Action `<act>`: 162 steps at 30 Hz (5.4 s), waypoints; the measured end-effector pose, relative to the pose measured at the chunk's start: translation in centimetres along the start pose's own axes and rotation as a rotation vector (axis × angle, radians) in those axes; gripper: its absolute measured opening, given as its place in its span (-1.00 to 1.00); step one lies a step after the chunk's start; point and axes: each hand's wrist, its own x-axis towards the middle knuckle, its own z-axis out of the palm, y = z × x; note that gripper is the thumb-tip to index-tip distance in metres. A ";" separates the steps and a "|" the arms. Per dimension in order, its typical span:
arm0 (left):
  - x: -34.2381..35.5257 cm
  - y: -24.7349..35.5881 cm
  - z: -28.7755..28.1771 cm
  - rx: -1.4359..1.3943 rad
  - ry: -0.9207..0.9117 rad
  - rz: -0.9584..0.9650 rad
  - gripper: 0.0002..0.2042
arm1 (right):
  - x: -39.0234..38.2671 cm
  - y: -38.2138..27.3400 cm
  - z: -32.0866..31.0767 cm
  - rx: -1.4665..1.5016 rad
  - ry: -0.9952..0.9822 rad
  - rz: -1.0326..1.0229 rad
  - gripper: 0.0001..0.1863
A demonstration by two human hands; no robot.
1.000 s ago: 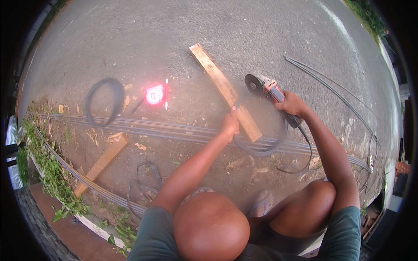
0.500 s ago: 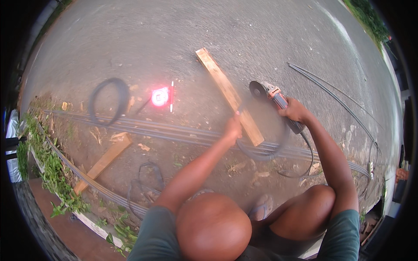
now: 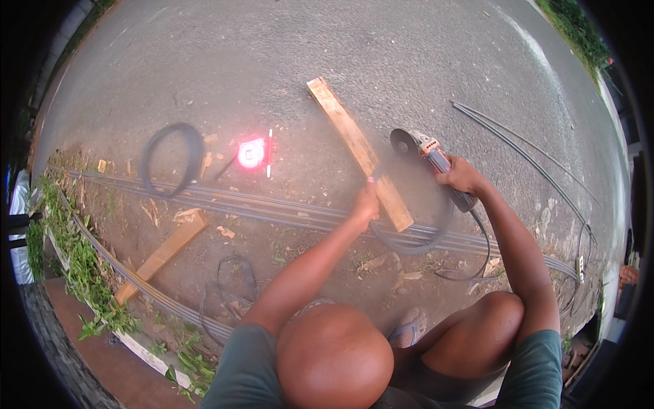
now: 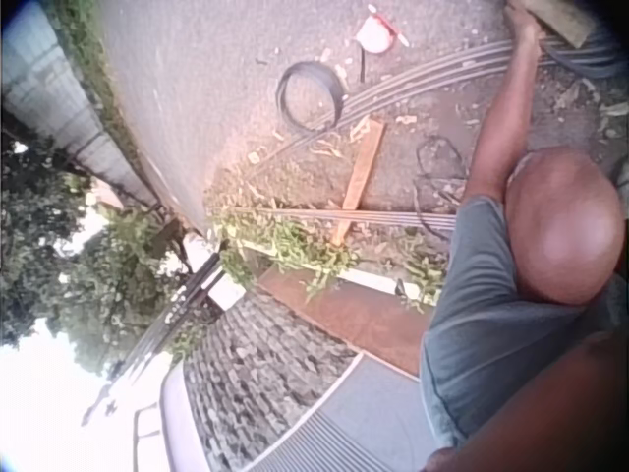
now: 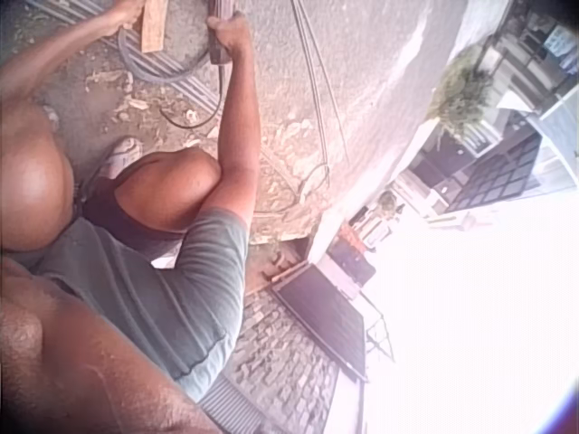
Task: The person uses an angle grinder to cut a metal rod that is resting on a wooden plank. They hold the rod with one hand and operate the grinder with the other, producing sparks as the cut progresses. The person repeats this process on multiple sections of the rod.
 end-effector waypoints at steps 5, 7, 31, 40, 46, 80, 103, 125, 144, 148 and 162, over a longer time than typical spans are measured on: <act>-0.6 -0.3 -0.4 -0.085 0.023 -0.050 -0.47 | -0.5 0.7 -0.9 0.182 -0.043 0.006 -0.31; -0.6 -0.4 -0.4 -0.077 0.035 -0.072 -0.46 | -0.5 1.2 -1.5 0.201 -0.050 0.008 -0.33; -8.7 9.7 3.1 -0.031 -0.279 0.108 -0.47 | -9.0 5.2 -14.9 0.743 0.298 0.004 -0.39; -13.2 12.9 4.8 1.338 -0.248 1.178 -0.49 | -17.2 15.7 -20.8 0.782 0.578 0.155 -0.44; -5.2 5.0 -3.1 2.104 -0.492 0.950 -0.49 | -16.8 15.1 -17.4 0.791 0.431 0.175 -0.42; -0.2 0.9 -5.6 1.959 -0.172 1.392 -0.66 | -9.4 7.1 1.3 0.102 -0.138 0.036 -0.28; -0.5 0.8 -5.3 1.952 -0.150 1.340 -0.65 | -9.8 5.6 1.8 0.034 -0.141 0.109 -0.30; -0.8 0.8 -4.9 1.991 -0.134 1.314 -0.65 | -10.4 5.4 1.4 0.042 -0.199 0.129 -0.34; -10.4 20.1 5.1 0.231 -0.248 0.397 -0.42 | -20.5 15.5 -18.6 0.682 0.515 0.134 -0.46; -7.9 12.2 3.5 -0.159 -0.250 0.076 -0.43 | -22.2 16.5 -20.3 0.638 0.581 0.155 -0.53; -1.7 -1.5 0.0 -0.249 -0.146 -0.146 -0.44 | -7.8 1.1 -5.0 0.197 0.075 -0.002 -0.33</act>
